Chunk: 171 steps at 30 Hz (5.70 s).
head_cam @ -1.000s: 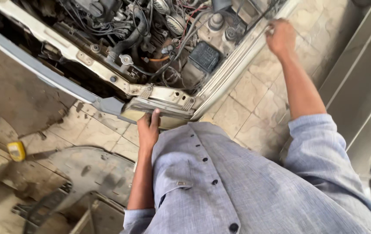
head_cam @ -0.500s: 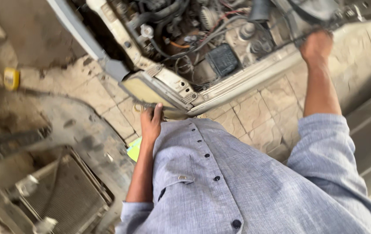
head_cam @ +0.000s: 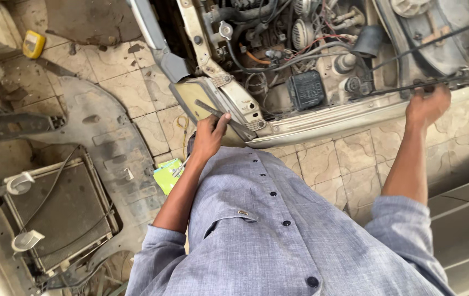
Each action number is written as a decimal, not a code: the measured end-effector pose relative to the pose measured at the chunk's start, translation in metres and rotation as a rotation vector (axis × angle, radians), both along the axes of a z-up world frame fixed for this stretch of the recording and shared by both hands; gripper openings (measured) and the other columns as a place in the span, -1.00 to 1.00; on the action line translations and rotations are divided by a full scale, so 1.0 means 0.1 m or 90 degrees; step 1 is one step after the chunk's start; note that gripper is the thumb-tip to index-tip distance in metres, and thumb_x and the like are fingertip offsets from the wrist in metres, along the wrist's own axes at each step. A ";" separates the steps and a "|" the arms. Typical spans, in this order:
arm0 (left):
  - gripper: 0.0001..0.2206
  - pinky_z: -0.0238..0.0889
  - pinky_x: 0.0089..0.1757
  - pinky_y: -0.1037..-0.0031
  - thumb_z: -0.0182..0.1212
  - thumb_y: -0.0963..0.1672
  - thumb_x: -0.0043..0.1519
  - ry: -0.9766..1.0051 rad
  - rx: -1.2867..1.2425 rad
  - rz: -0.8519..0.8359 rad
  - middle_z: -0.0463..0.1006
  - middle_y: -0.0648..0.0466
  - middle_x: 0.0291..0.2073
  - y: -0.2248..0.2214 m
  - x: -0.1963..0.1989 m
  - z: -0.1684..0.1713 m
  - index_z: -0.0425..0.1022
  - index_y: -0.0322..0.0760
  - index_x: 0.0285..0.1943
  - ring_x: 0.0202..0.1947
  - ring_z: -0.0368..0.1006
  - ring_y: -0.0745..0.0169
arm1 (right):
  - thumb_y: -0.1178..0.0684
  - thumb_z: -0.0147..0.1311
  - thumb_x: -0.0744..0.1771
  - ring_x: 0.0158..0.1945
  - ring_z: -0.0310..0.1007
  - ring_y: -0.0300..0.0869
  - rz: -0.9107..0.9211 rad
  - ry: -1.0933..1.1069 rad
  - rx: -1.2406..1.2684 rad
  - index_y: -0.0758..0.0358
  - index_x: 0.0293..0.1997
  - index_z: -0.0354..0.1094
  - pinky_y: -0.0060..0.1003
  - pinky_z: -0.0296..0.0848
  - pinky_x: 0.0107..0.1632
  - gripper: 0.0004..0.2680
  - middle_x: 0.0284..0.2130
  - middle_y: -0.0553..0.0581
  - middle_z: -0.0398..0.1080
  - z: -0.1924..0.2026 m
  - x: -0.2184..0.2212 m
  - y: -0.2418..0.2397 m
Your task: The person uses a ratchet and a long metal rod to work on components near the front headlight and inside the engine bay, then wipes a plastic container with a cloth before placing it back into the engine area.
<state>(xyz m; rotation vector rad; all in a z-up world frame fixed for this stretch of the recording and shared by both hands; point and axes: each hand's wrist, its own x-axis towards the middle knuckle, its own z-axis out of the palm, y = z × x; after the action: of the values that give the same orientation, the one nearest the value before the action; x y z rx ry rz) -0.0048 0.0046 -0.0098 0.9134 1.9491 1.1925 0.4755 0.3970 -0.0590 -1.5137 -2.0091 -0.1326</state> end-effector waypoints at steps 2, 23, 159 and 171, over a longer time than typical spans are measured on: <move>-0.46 0.15 -0.51 0.35 0.15 0.06 0.36 -0.005 -0.002 0.002 0.35 0.01 -0.74 0.00 -0.02 -0.02 0.40 -0.45 -0.58 -0.68 0.21 0.29 | 0.27 0.32 0.27 -0.14 0.45 0.03 -0.035 0.154 -0.017 0.38 -0.19 0.44 -0.06 0.42 -0.08 -0.87 -0.20 0.22 0.47 -0.10 -0.07 -0.18; -0.49 0.16 -0.48 0.34 0.14 0.04 0.38 -0.028 0.021 -0.018 0.36 0.01 -0.71 0.05 -1.23 -0.11 0.43 -0.44 -0.54 -0.62 0.24 0.33 | 0.28 0.18 0.34 -0.22 0.57 -0.27 0.224 0.750 -0.616 0.36 0.04 0.44 -0.42 0.52 -0.18 -0.83 -0.22 0.15 0.58 -0.57 -3.57 -2.30; -0.69 0.30 -0.29 0.11 0.21 0.00 0.31 0.084 -0.002 -0.621 0.55 -0.26 -0.47 1.94 -6.84 -0.16 0.58 -0.37 -0.17 -0.39 0.49 -0.28 | 0.17 -0.13 0.43 -0.08 0.59 -0.18 -0.135 0.995 -0.442 0.31 0.07 0.30 -0.36 0.54 -0.01 -0.86 -0.04 0.22 0.49 0.67 -9.16 -2.75; -0.67 0.33 -0.26 0.11 0.24 -0.04 0.29 0.114 0.051 -0.657 0.56 -0.31 -0.41 2.18 -6.82 -0.27 0.58 -0.40 0.06 -0.34 0.52 -0.30 | 0.25 -0.08 0.38 -0.12 0.51 -0.20 -0.237 1.071 -0.415 0.29 -0.12 0.40 -0.32 0.47 -0.10 -0.89 -0.15 0.16 0.52 0.37 -8.85 -2.98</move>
<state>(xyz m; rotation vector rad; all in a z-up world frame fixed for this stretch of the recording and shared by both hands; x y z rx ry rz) -0.6869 0.2229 -0.0366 1.7970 1.2056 0.5708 -0.4099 0.0992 -0.0223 -1.3885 -0.3733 1.2930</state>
